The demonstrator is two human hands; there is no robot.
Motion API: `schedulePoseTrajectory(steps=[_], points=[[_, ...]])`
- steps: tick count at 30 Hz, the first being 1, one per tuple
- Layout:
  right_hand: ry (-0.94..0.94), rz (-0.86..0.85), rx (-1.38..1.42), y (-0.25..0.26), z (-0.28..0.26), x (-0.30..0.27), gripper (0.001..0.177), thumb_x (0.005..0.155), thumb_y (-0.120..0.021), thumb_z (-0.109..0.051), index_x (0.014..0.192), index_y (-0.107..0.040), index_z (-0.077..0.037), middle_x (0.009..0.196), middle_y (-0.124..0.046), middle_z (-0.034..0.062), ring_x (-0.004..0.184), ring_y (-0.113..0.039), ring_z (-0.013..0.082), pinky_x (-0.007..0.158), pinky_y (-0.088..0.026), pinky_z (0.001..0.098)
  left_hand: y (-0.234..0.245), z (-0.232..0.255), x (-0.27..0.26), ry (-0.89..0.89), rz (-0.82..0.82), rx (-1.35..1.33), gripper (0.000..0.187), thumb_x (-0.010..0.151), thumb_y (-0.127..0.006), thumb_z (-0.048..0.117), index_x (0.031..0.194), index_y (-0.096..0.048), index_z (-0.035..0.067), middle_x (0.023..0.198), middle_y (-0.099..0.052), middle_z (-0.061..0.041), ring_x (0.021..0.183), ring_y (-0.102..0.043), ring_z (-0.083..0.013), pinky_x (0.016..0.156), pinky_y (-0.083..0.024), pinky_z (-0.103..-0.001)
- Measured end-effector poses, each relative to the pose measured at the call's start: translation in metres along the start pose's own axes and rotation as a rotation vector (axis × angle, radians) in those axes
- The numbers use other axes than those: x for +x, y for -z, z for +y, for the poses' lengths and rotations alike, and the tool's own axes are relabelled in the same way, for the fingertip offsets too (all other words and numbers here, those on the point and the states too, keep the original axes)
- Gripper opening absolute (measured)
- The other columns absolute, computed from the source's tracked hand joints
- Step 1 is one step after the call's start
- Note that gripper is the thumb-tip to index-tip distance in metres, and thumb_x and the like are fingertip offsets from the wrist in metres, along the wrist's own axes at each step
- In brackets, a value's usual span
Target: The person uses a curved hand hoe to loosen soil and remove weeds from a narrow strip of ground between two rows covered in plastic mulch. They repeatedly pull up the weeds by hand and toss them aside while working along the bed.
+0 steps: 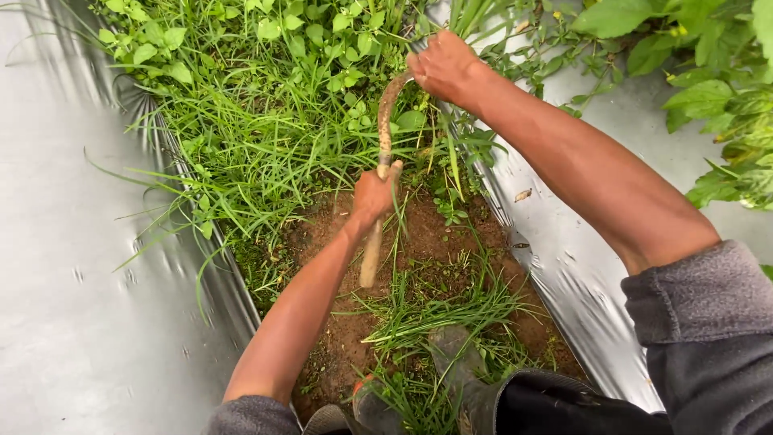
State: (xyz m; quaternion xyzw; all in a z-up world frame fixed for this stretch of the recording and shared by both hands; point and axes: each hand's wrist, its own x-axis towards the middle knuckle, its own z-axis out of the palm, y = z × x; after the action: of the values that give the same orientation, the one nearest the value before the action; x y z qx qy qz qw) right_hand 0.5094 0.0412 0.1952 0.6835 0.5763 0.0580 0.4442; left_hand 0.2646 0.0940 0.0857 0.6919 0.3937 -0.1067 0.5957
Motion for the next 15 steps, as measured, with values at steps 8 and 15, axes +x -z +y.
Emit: schedulePoseTrajectory(steps=[8,15], points=[[0.071,-0.055,-0.202,0.018,-0.005,0.014,0.025,0.112,-0.048,-0.028,0.128,-0.058,-0.01,0.067,-0.042,-0.0064,0.059,-0.034,0.0082,0.06,-0.043,0.0249,-0.037,-0.056,0.044,-0.282,0.155,0.014,0.054,0.097,-0.046,0.063,0.065,-0.047,0.02,0.054,-0.044,0.006,0.043,-0.037,-0.0095,0.036,-0.033,-0.03],[0.087,-0.074,-0.237,0.038,-0.013,0.011,0.059,0.101,-0.06,-0.038,0.153,-0.048,-0.011,0.07,-0.048,-0.0076,0.066,-0.045,0.0077,0.066,-0.041,0.0243,-0.03,0.009,-0.001,0.014,0.175,-0.413,0.038,0.096,-0.064,0.045,0.1,-0.065,0.007,0.064,-0.05,0.002,0.046,-0.044,-0.0089,0.037,-0.039,-0.028]])
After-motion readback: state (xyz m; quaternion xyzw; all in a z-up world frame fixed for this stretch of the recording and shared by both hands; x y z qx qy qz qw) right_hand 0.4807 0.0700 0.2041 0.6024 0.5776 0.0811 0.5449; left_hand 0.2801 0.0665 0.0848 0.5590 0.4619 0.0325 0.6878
